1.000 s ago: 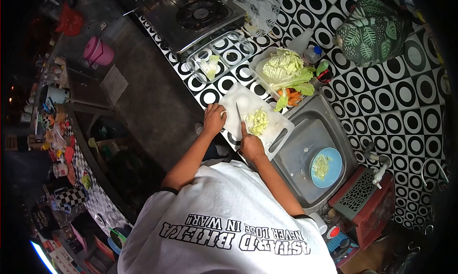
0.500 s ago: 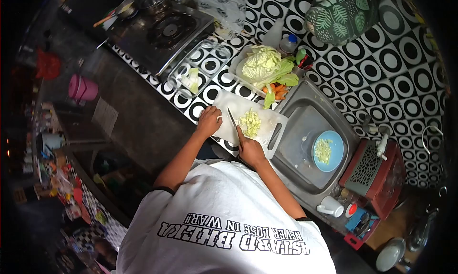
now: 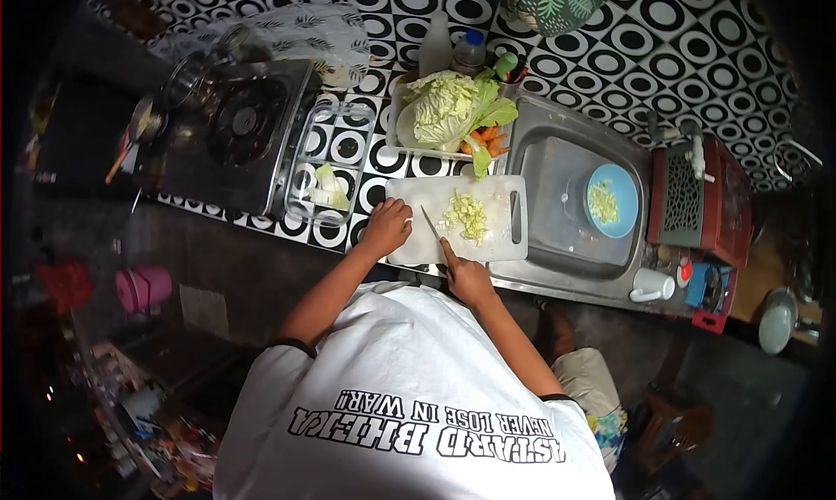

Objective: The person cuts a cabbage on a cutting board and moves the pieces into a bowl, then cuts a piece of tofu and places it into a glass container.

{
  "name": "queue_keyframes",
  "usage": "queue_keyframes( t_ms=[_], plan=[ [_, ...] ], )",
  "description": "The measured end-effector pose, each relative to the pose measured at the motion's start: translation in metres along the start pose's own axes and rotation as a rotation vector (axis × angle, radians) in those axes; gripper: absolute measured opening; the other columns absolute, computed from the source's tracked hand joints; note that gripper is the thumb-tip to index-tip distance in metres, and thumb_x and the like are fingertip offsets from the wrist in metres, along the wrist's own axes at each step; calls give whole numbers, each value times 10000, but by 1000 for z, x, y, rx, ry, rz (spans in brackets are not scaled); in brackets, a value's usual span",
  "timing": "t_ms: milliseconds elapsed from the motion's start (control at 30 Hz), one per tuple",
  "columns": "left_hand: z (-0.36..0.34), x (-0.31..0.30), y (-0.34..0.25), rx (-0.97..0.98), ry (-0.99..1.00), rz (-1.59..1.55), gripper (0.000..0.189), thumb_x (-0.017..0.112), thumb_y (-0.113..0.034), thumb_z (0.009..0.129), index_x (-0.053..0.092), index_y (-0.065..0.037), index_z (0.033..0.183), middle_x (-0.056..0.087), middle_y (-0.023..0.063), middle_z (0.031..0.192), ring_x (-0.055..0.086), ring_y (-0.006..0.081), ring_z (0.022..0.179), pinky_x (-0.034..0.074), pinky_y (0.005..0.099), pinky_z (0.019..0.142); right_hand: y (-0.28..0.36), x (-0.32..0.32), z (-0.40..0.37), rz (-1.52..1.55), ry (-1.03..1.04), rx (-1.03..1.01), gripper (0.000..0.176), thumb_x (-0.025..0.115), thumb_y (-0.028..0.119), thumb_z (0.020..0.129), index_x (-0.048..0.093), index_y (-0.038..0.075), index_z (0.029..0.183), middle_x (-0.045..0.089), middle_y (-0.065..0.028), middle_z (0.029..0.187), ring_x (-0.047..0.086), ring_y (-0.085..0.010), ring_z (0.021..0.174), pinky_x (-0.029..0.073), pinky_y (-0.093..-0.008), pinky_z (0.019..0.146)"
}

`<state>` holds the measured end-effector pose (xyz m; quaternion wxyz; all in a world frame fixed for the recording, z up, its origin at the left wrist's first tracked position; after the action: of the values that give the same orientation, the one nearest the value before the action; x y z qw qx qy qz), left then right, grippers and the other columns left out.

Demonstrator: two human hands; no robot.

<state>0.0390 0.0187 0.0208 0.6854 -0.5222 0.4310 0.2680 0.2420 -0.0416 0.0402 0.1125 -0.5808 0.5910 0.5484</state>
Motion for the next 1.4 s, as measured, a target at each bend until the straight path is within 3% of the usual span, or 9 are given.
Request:
queue_keyframes(
  t_ms=[167,333,500,700,900,967,1200,1400],
  plan=[
    [10,-2,2,133,46,-40,159,656,-110,747,587,-66,884,539,79,916,527,264,952,420,401,832,9,16,-3,112,-177,126,752,598,70,824,271,112,1500,669,-205,827,648,-389,717,515,-491,677],
    [5,-6,8,131,29,-29,152,652,-106,749,585,-63,879,545,79,918,531,264,954,423,406,828,34,11,4,134,-205,95,728,590,67,828,286,96,1489,662,-218,820,644,-394,712,513,-488,676],
    [-15,-5,7,-47,-62,-22,146,640,-110,752,580,-60,875,547,85,932,533,272,975,431,422,840,38,-4,29,157,-173,-29,683,563,56,826,328,86,1467,645,-253,789,640,-400,708,508,-482,677],
    [-36,9,-9,-299,-317,-50,165,668,-65,754,595,-57,901,543,104,917,539,299,954,442,426,834,17,-36,38,49,-32,-192,670,570,60,819,359,87,1454,641,-242,782,637,-393,697,514,-462,685],
    [-44,16,-30,-512,-430,-84,170,682,-89,781,614,-45,930,547,117,953,526,316,987,442,426,866,-5,-50,39,43,28,-301,670,573,63,813,367,89,1451,637,-234,781,633,-389,700,512,-465,693],
    [-47,16,-34,-567,-480,-61,206,686,-95,777,623,-41,966,557,120,979,517,321,1006,430,429,887,-6,-51,38,-15,150,-282,629,569,96,832,377,50,1429,652,-217,937,644,-392,785,524,-465,739],
    [-50,19,-44,-600,-513,-12,152,686,-29,752,659,-32,902,583,107,930,542,316,925,440,419,851,-5,-39,34,13,98,-393,586,577,92,831,419,12,1391,651,-217,974,648,-389,839,525,-457,755],
    [-49,23,-50,-646,-571,8,78,679,-20,748,674,-35,824,592,78,871,538,298,898,455,403,824,-4,-31,28,36,118,-348,570,532,58,845,421,23,1403,637,-226,988,632,-395,846,509,-456,775]
  ],
)
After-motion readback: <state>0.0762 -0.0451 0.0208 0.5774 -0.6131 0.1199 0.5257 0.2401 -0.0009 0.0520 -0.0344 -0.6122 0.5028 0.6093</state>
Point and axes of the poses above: each hand's wrist, its own z-axis towards the middle knuckle, its own x-axis out of the palm, y = z × x, the point moved 4 cm from there along z, towards the middle knuckle
